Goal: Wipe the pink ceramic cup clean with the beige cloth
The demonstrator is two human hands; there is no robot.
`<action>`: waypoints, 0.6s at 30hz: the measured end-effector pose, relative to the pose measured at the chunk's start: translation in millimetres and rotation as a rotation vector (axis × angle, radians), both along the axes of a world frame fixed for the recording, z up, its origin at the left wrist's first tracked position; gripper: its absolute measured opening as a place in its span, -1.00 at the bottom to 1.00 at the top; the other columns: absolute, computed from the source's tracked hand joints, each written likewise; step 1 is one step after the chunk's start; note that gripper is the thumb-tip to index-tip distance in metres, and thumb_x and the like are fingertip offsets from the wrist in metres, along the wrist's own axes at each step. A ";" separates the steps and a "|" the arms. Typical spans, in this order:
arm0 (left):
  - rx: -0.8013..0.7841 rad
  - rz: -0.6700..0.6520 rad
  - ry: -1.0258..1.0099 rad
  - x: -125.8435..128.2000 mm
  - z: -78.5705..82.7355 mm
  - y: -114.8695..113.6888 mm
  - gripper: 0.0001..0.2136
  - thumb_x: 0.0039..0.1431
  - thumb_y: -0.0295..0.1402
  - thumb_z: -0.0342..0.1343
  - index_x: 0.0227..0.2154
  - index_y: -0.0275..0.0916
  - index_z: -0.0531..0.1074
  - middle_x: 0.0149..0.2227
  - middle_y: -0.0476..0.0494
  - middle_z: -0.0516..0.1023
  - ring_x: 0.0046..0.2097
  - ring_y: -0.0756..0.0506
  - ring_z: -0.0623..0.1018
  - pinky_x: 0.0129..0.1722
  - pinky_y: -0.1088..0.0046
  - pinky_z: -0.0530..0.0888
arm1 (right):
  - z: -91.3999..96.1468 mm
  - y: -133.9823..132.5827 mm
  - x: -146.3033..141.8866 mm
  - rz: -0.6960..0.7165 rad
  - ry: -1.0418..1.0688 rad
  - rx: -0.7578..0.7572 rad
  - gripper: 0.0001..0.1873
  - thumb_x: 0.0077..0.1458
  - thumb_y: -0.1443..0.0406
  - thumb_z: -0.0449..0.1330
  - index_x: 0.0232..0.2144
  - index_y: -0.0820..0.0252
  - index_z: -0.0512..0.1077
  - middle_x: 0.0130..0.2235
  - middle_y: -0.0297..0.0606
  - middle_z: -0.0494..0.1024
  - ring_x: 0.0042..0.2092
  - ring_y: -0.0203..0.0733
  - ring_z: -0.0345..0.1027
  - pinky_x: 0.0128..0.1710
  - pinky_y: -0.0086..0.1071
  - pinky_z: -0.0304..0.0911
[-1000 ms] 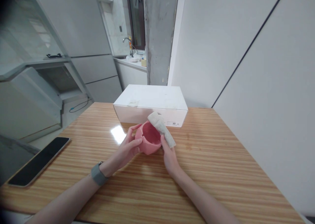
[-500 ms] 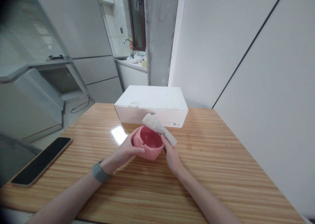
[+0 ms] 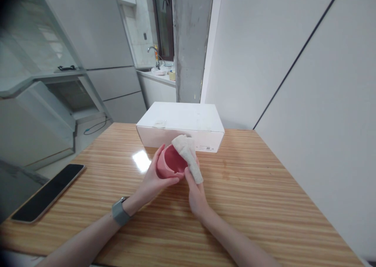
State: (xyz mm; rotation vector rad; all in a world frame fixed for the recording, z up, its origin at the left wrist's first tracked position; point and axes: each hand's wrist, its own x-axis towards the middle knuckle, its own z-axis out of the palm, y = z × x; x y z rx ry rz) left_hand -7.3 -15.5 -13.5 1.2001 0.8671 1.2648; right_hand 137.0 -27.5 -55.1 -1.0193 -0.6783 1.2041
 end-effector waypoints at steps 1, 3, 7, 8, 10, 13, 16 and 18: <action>-0.031 -0.057 -0.060 0.0 -1.7 -0.1 -0.07 -0.06 -0.33 0.37 0.32 -0.03 -0.05 0.32 -0.22 0.17 0.30 -0.27 0.23 0.25 0.19 0.24 | 0.8 0.7 0.9 0.006 0.005 0.011 -0.46 -0.11 0.02 0.40 -0.04 -0.01 0.52 0.12 -0.37 0.51 0.29 -0.01 0.17 0.35 -0.06 -0.05; -0.097 -0.148 -0.182 -0.5 -3.5 1.1 -0.15 0.08 -0.29 0.27 0.34 -0.01 -0.10 0.35 -0.21 0.10 0.32 -0.26 0.20 0.24 0.19 0.25 | 2.9 3.9 4.2 0.025 0.017 0.031 -0.48 -0.08 0.02 0.38 -0.05 0.01 0.53 0.11 -0.35 0.52 0.28 -0.01 0.17 0.33 -0.05 -0.02; -0.144 -0.174 -0.231 -3.2 -1.6 5.5 -0.17 0.02 -0.31 0.32 0.30 -0.06 0.00 0.32 -0.27 0.16 0.28 -0.29 0.26 0.20 0.16 0.31 | 8.9 12.0 11.8 0.031 0.020 0.042 -0.54 -0.04 0.00 0.35 -0.09 0.01 0.55 0.07 -0.33 0.56 0.22 0.01 0.28 0.27 -0.05 0.12; -0.134 -0.161 -0.212 -4.0 -0.7 6.6 -0.16 -0.03 -0.33 0.35 0.28 -0.09 0.04 0.29 -0.29 0.21 0.26 -0.30 0.30 0.18 0.15 0.32 | 10.4 13.5 13.5 0.039 0.016 0.043 -0.55 -0.04 -0.01 0.34 -0.10 0.01 0.55 0.05 -0.32 0.57 0.19 0.03 0.32 0.23 -0.05 0.17; -0.102 -0.153 -0.163 -5.8 0.6 8.5 -0.13 -0.15 -0.37 0.42 0.24 -0.13 0.11 0.23 -0.30 0.31 0.20 -0.29 0.36 0.16 0.15 0.34 | 13.0 15.6 16.8 0.075 0.014 0.044 -0.56 -0.03 -0.02 0.32 -0.12 0.01 0.56 0.01 -0.30 0.60 0.15 0.07 0.37 0.16 -0.03 0.26; -0.056 -0.170 -0.064 -8.4 1.4 11.1 -0.10 -0.29 -0.43 0.48 0.18 -0.16 0.20 0.18 -0.27 0.38 0.19 -0.28 0.38 0.18 0.18 0.32 | 14.8 16.9 21.7 0.125 0.018 0.041 -0.58 -0.02 -0.01 0.32 -0.13 0.00 0.57 0.01 -0.28 0.60 0.14 0.10 0.38 0.13 -0.02 0.28; -0.022 -0.147 0.082 -10.0 3.3 12.0 -0.08 -0.39 -0.41 0.51 0.15 -0.17 0.24 0.17 -0.25 0.39 0.20 -0.29 0.37 0.19 0.17 0.32 | 14.3 17.3 24.9 0.153 0.017 0.054 -0.59 -0.02 0.00 0.32 -0.14 0.00 0.57 0.03 -0.27 0.58 0.17 0.08 0.34 0.19 -0.03 0.21; 0.015 -0.123 0.178 -9.9 6.4 10.7 -0.06 -0.42 -0.39 0.51 0.15 -0.15 0.25 0.16 -0.23 0.39 0.19 -0.30 0.37 0.18 0.13 0.33 | 13.8 17.3 25.3 0.163 0.025 0.056 -0.59 -0.03 0.01 0.33 -0.15 0.00 0.58 0.03 -0.29 0.59 0.18 0.06 0.32 0.23 -0.05 0.16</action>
